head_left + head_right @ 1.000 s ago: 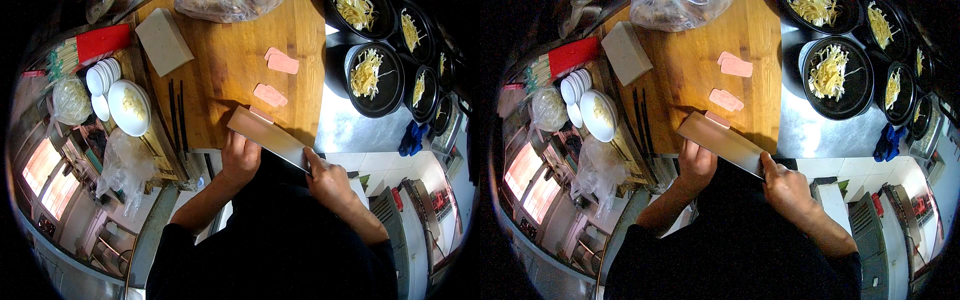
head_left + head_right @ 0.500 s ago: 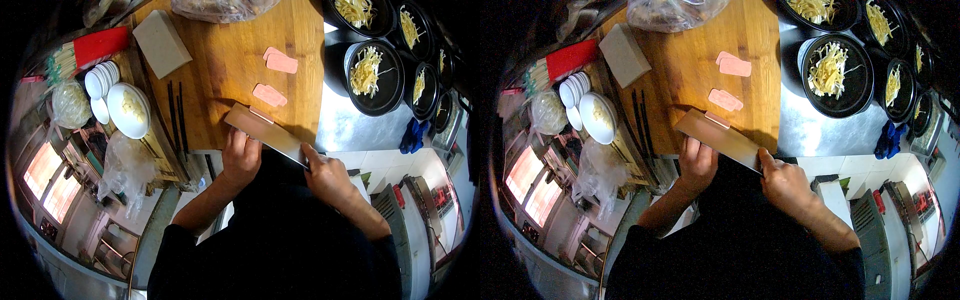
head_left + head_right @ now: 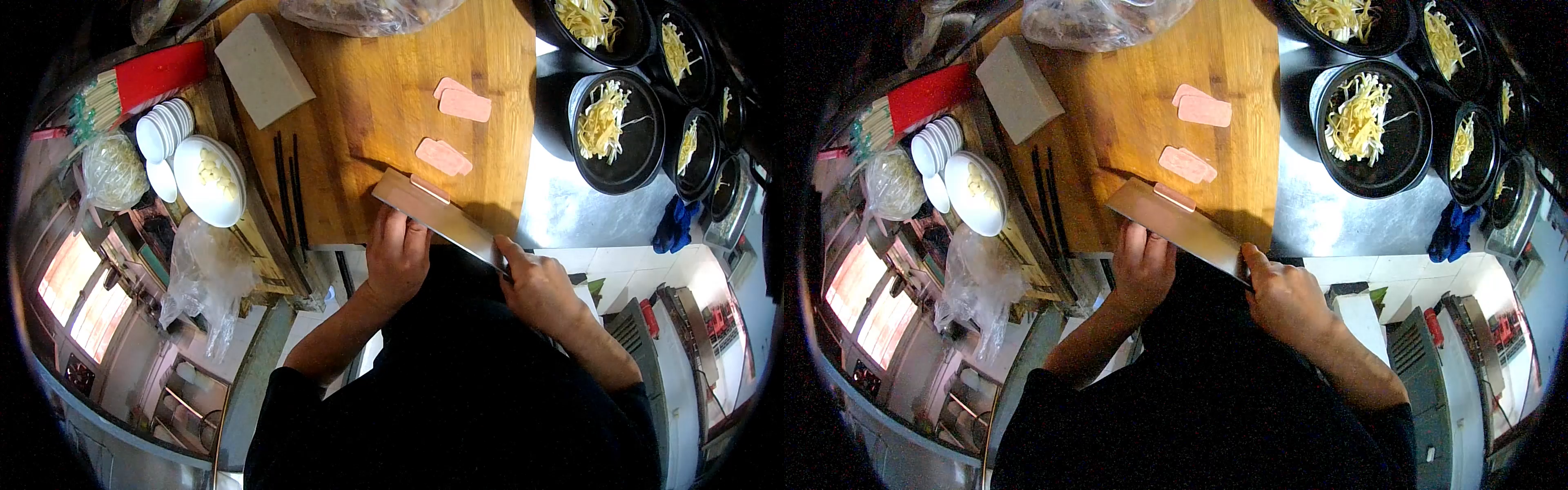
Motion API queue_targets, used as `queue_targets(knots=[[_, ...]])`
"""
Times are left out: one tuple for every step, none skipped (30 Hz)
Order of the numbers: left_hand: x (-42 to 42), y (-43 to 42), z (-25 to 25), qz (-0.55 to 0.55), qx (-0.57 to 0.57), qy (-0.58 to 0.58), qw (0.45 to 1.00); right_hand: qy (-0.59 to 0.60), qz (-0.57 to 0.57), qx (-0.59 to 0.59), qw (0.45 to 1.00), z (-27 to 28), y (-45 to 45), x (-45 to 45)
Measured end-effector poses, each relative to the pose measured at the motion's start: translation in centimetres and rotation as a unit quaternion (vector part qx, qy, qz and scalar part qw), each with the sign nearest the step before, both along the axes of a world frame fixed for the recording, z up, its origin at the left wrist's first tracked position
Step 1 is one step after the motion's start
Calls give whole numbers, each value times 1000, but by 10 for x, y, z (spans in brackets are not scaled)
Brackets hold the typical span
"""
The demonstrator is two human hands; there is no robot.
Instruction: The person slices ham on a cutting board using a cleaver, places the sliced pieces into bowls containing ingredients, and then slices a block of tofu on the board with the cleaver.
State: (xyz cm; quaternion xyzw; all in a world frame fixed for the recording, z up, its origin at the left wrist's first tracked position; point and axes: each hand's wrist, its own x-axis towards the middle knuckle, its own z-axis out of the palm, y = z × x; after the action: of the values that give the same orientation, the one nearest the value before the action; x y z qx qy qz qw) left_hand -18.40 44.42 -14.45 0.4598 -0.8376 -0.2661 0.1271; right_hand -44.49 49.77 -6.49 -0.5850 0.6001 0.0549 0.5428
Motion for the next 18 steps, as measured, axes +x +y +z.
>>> queue_targets(knots=[[0, 1, 1, 3, 9, -5, 1000, 3, 2, -5, 1000, 0, 1, 0], [0, 1, 1, 2, 9, -5, 1000, 6, 4, -10, 1000, -1, 1, 1], [0, 0, 1, 2, 6, -8, 1000, 7, 3, -10, 1000, -1, 1, 1], [0, 0, 1, 1, 4, -11, 1000, 7, 0, 1, 1000, 0, 1, 1], [0, 1, 1, 1, 5, -10, 1000, 8, -3, 10, 1000, 0, 0, 2], [0, 2, 1, 6, 9, -12, 1000, 9, -3, 11, 1000, -1, -1, 2], [0, 3, 1, 11, 14, -15, 1000, 9, -4, 25, 1000, -1, -2, 2], [0, 4, 1, 10, 15, -15, 1000, 9, -5, 39, 999, -2, -3, 3], [0, 3, 0, 11, 10, -17, 1000, 9, -5, 40, 999, -3, -2, 3], [0, 3, 0, 11, 5, -19, 1000, 13, -3, 36, 999, -4, 0, 4], [0, 3, 0, 11, 5, -19, 1000, 16, -2, 32, 999, -5, 0, 5], [1, 3, 1, 11, 13, -15, 1000, 17, -1, 32, 999, -5, -1, 6], [1, 2, 1, 12, 20, -11, 1000, 19, -8, 46, 999, -5, -5, 7], [0, 2, 1, 11, 21, -10, 1000, 22, -15, 60, 998, -6, -7, 8], [-1, 2, 1, 14, 13, -8, 1000, 23, -16, 61, 998, -10, -7, 8], [-1, 1, 0, 18, 4, -6, 1000, 24, -22, 59, 998, -18, -5, 9], [-1, 1, -1, 17, 5, -5, 1000, 26, -29, 57, 998, -23, -4, 10], [1, 0, -2, 15, -6, -7, 1000, 26, -28, 56, 998, -25, -3, 11]])
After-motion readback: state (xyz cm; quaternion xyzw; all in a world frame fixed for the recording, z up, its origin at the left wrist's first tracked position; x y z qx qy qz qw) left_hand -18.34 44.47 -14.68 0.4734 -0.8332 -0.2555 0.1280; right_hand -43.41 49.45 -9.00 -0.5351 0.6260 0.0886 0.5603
